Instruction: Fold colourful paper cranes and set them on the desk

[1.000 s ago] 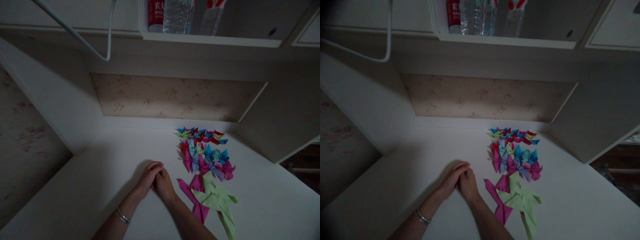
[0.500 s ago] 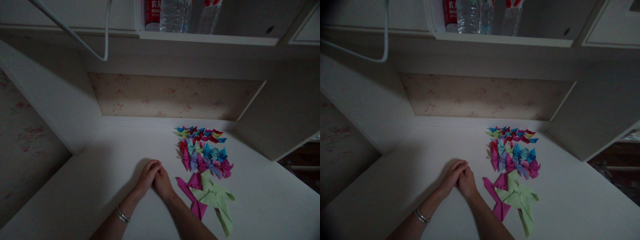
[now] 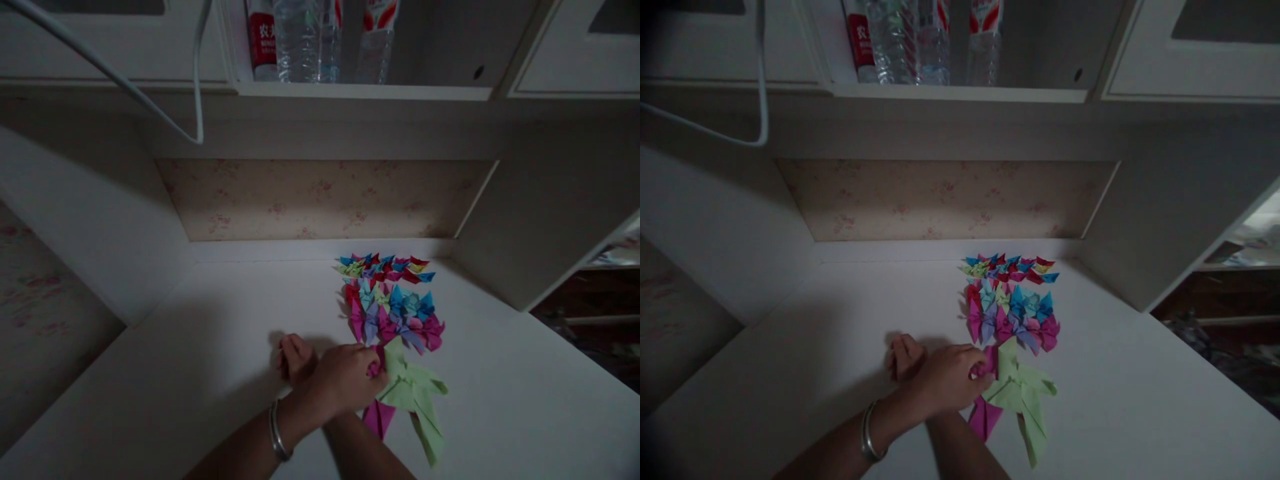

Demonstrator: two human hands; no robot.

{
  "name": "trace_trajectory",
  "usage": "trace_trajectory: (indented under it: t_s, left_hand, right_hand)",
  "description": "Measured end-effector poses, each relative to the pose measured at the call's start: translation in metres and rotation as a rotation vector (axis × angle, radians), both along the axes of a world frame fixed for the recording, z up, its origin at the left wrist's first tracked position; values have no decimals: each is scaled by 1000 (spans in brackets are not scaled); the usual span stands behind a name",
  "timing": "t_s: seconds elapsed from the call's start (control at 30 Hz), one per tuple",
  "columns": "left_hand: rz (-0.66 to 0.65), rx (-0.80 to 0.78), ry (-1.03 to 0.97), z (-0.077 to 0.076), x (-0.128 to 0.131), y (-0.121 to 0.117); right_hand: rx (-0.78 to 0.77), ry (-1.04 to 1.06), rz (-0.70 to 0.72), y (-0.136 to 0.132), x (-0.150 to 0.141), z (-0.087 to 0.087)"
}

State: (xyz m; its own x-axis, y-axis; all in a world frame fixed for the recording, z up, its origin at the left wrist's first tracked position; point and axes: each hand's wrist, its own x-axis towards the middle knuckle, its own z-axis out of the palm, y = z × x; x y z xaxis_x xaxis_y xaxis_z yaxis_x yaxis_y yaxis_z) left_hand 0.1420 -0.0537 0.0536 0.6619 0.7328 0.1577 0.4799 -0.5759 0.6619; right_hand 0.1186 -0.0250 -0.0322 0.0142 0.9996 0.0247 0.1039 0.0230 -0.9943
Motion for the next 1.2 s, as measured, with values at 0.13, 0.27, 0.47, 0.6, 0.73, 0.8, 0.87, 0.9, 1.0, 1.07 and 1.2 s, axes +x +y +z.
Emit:
trace_trajectory:
  t_s: [0.13,0.27,0.47,0.6,0.73,0.8,0.87,0.9,1.0,1.07,1.2]
  left_hand:
    - [-88,-2,119,-15,25,10]
    - [-107,21,223,-29,34,12]
    - [-70,42,305,-44,37,11]
    - [-35,-19,295,-46,38,14]
    - [-64,-52,209,-47,39,17]
    - [-112,-120,183,-47,39,17]
    - [-148,-202,183,-45,39,17]
    - [-158,-236,173,-42,38,17]
    - [-189,-285,48,-31,36,14]
    - [-231,-289,-81,-23,34,13]
    - [-240,-393,-268,-3,25,23]
  right_hand:
    - [19,-30,99,-2,2,2]
    - [56,-69,158,-1,4,3]
    - [18,-4,147,-1,2,5]
    - [21,5,165,1,2,5]
    - [19,-8,167,3,3,4]
    - [10,-4,170,4,4,4]
    - [6,-5,178,3,4,5]
    - [8,-7,181,3,4,5]
    - [11,-9,169,3,3,3]
    - [3,-1,151,4,2,1]
    - [-41,0,130,5,3,0]
